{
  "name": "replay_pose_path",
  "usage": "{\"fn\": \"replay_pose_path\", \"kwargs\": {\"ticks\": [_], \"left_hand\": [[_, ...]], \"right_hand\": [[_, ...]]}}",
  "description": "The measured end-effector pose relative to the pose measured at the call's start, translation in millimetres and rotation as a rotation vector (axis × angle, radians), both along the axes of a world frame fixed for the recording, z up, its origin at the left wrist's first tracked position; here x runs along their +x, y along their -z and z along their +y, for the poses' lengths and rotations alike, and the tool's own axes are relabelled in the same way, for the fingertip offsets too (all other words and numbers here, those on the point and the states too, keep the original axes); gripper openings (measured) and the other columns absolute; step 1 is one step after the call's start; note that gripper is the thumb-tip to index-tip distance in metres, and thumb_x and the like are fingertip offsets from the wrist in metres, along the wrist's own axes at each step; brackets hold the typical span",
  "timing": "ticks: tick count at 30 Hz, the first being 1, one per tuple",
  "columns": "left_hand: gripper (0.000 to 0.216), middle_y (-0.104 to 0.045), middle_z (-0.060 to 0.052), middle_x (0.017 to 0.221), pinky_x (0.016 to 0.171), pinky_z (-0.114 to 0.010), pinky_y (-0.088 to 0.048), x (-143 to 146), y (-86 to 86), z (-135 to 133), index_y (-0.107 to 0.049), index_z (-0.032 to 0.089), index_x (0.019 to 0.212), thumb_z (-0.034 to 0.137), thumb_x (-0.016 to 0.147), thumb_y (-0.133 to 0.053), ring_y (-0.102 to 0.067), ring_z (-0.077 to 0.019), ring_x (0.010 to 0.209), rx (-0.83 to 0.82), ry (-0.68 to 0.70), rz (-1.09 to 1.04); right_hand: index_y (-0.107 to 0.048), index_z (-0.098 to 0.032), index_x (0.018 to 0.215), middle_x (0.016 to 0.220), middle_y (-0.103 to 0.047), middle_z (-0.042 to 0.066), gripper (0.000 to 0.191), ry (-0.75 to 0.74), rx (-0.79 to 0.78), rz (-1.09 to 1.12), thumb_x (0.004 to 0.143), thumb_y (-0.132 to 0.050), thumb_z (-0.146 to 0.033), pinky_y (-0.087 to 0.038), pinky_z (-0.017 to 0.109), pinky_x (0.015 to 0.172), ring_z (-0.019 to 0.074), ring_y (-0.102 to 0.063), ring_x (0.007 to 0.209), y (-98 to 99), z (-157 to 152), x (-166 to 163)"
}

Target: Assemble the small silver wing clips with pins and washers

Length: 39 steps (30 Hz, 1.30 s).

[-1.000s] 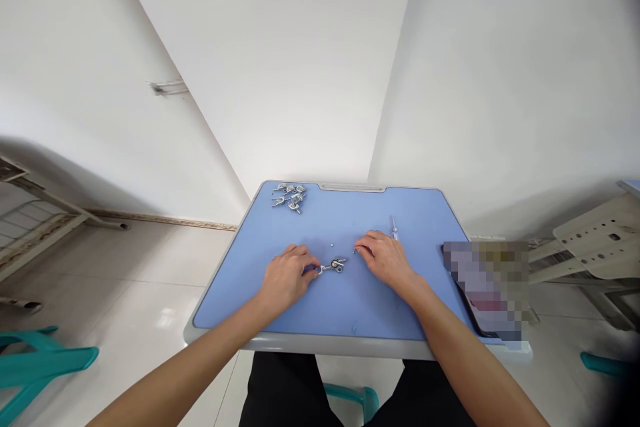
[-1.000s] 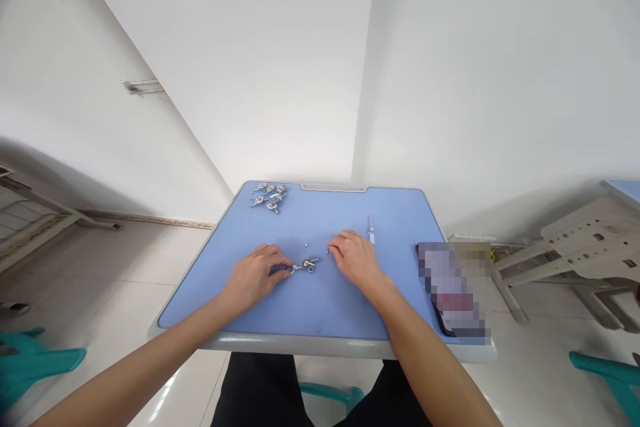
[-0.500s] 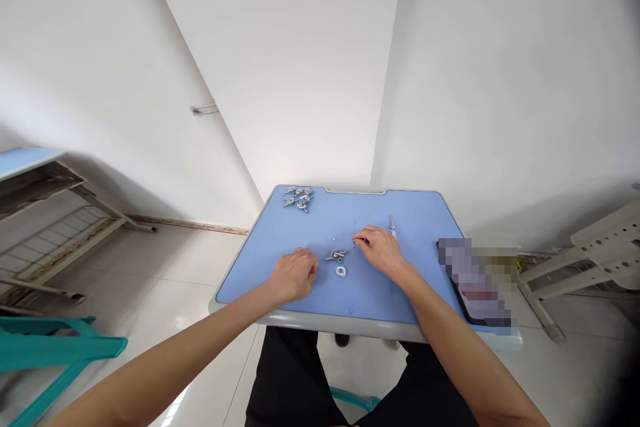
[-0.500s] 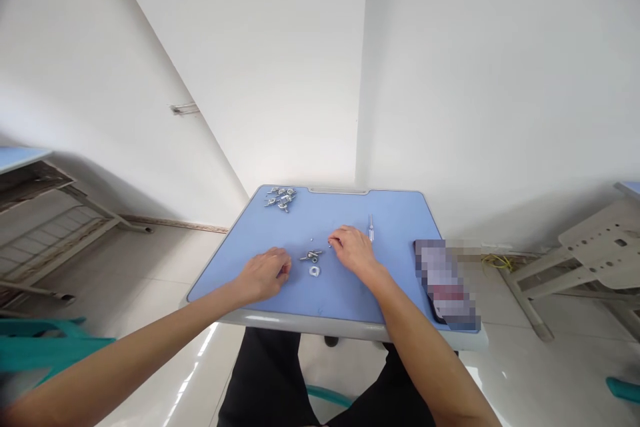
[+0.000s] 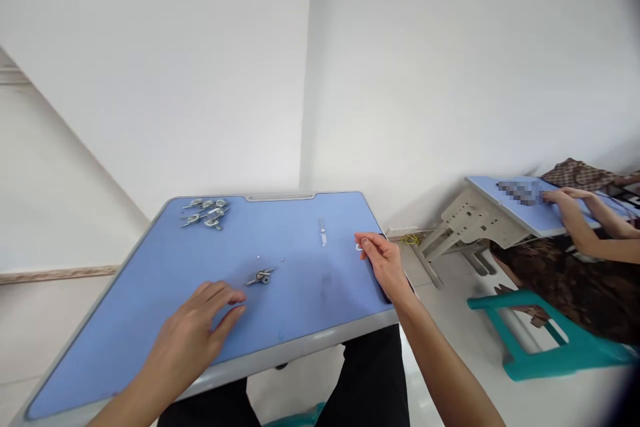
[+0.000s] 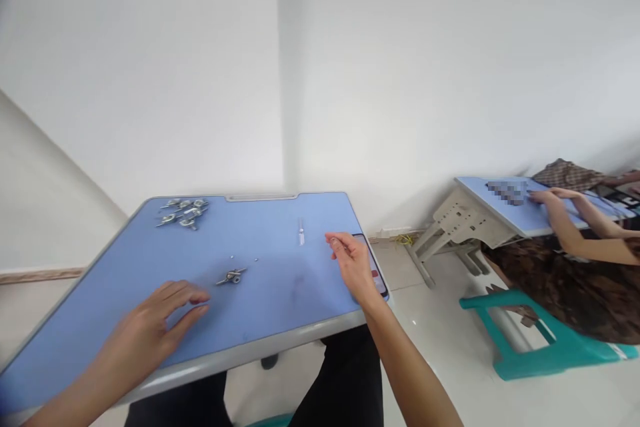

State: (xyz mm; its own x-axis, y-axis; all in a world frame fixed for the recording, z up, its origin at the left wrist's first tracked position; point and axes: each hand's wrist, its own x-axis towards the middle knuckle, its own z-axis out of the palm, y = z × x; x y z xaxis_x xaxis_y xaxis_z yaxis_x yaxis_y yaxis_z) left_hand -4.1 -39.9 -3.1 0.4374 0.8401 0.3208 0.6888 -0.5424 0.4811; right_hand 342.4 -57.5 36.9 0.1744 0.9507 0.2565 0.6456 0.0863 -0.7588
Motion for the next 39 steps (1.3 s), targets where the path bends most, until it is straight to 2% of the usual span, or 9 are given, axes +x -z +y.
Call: {"fn": "replay_pose_path", "kwargs": {"ticks": [3, 8, 12, 15, 20, 25, 28, 33, 39], "left_hand": [[0.028, -0.068, -0.002, 0.093, 0.067, -0.028, -0.053, -5.9, 6.1, 7.3, -0.065, 0.027, 0.091, 0.049, 0.093, -0.047, -0.063, -0.0209, 0.088, 0.011, 0.039, -0.024], [0.026, -0.069, 0.000, 0.095, 0.060, -0.025, -0.054, -18.3, 5.7, 21.4, -0.067, 0.029, 0.092, 0.051, 0.089, -0.053, -0.065, -0.0202, 0.087, 0.026, -0.005, 0.010], [0.028, -0.069, -0.001, 0.095, 0.057, -0.025, -0.053, -17.4, 4.2, 20.1, -0.068, 0.028, 0.092, 0.049, 0.090, -0.051, -0.064, -0.0207, 0.087, 0.046, -0.032, -0.005], [0.030, -0.069, -0.002, 0.094, 0.061, -0.025, -0.052, -14.8, 6.5, 16.1, -0.068, 0.028, 0.091, 0.049, 0.091, -0.048, -0.063, -0.0204, 0.089, 0.036, -0.035, -0.018], [0.031, -0.069, -0.002, 0.090, 0.073, -0.030, -0.052, -14.1, 5.2, 15.2, -0.067, 0.026, 0.088, 0.047, 0.094, -0.046, -0.061, -0.0205, 0.088, 0.009, -0.015, 0.009], [0.030, -0.068, -0.003, 0.091, 0.074, -0.030, -0.050, -13.2, -0.6, 17.5, -0.065, 0.024, 0.090, 0.044, 0.096, -0.043, -0.059, -0.0213, 0.090, -0.054, -0.008, -0.001], [0.030, -0.067, -0.003, 0.091, 0.071, -0.029, -0.049, -14.6, -1.3, 17.4, -0.065, 0.024, 0.090, 0.044, 0.096, -0.043, -0.058, -0.0211, 0.090, -0.076, -0.011, -0.017], [0.029, -0.067, -0.001, 0.092, 0.070, -0.027, -0.049, -19.9, 2.1, 18.0, -0.065, 0.026, 0.090, 0.045, 0.095, -0.044, -0.059, -0.0199, 0.090, -0.104, 0.004, -0.045], [0.029, -0.066, -0.001, 0.092, 0.072, -0.029, -0.048, -20.2, 4.2, 20.1, -0.066, 0.026, 0.089, 0.046, 0.094, -0.045, -0.059, -0.0203, 0.090, -0.127, 0.007, -0.074]], "right_hand": [[-0.068, -0.021, 0.110, 0.106, -0.068, 0.007, 0.033, 0.044, 0.086, -0.062, 0.098, -0.040, -0.034, -0.053, 0.029, 0.076, 0.0165, -0.063, 0.087, -10.0, -18.1, 12.8], [-0.072, -0.023, 0.104, 0.116, -0.067, 0.008, 0.025, 0.098, -0.102, -0.784, 0.096, -0.049, -0.023, -0.047, 0.039, 0.089, 0.0242, -0.054, 0.110, -20.1, -2.6, 23.2], [-0.075, -0.018, 0.092, 0.125, -0.063, 0.013, 0.013, -0.008, -0.148, -0.926, 0.087, -0.065, -0.026, -0.026, 0.055, 0.109, 0.0311, -0.046, 0.122, -4.7, 13.5, 9.6], [-0.072, -0.014, 0.106, 0.128, -0.061, 0.017, 0.034, -0.037, -0.189, -1.049, 0.089, -0.062, -0.043, -0.017, 0.061, 0.112, 0.0330, -0.041, 0.127, 15.2, 6.1, -11.7], [-0.065, -0.017, 0.121, 0.135, -0.058, 0.014, 0.033, -0.128, -0.150, -0.910, 0.096, -0.052, -0.034, -0.024, 0.059, 0.110, 0.0307, -0.046, 0.125, 33.0, -22.1, -44.2], [-0.067, -0.024, 0.118, 0.111, -0.071, 0.006, 0.028, -0.225, -0.128, -0.648, 0.094, -0.054, -0.018, -0.043, 0.041, 0.096, 0.0225, -0.059, 0.104, 25.2, -17.0, -47.8], [-0.068, -0.024, 0.116, 0.108, -0.070, 0.005, 0.027, -0.219, -0.208, -0.671, 0.090, -0.061, -0.018, -0.046, 0.037, 0.088, 0.0229, -0.058, 0.102, 14.8, -2.5, -38.6], [-0.069, -0.024, 0.112, 0.108, -0.068, 0.003, 0.025, -0.423, -0.374, -0.742, 0.089, -0.063, -0.018, -0.046, 0.029, 0.083, 0.0192, -0.056, 0.103, -1.5, 9.3, -26.6], [-0.069, -0.024, 0.099, 0.100, -0.066, 0.003, 0.013, -0.497, -0.451, -0.889, 0.090, -0.062, -0.019, -0.039, 0.025, 0.063, 0.0194, -0.055, 0.099, -4.1, 19.6, -32.7]]}}
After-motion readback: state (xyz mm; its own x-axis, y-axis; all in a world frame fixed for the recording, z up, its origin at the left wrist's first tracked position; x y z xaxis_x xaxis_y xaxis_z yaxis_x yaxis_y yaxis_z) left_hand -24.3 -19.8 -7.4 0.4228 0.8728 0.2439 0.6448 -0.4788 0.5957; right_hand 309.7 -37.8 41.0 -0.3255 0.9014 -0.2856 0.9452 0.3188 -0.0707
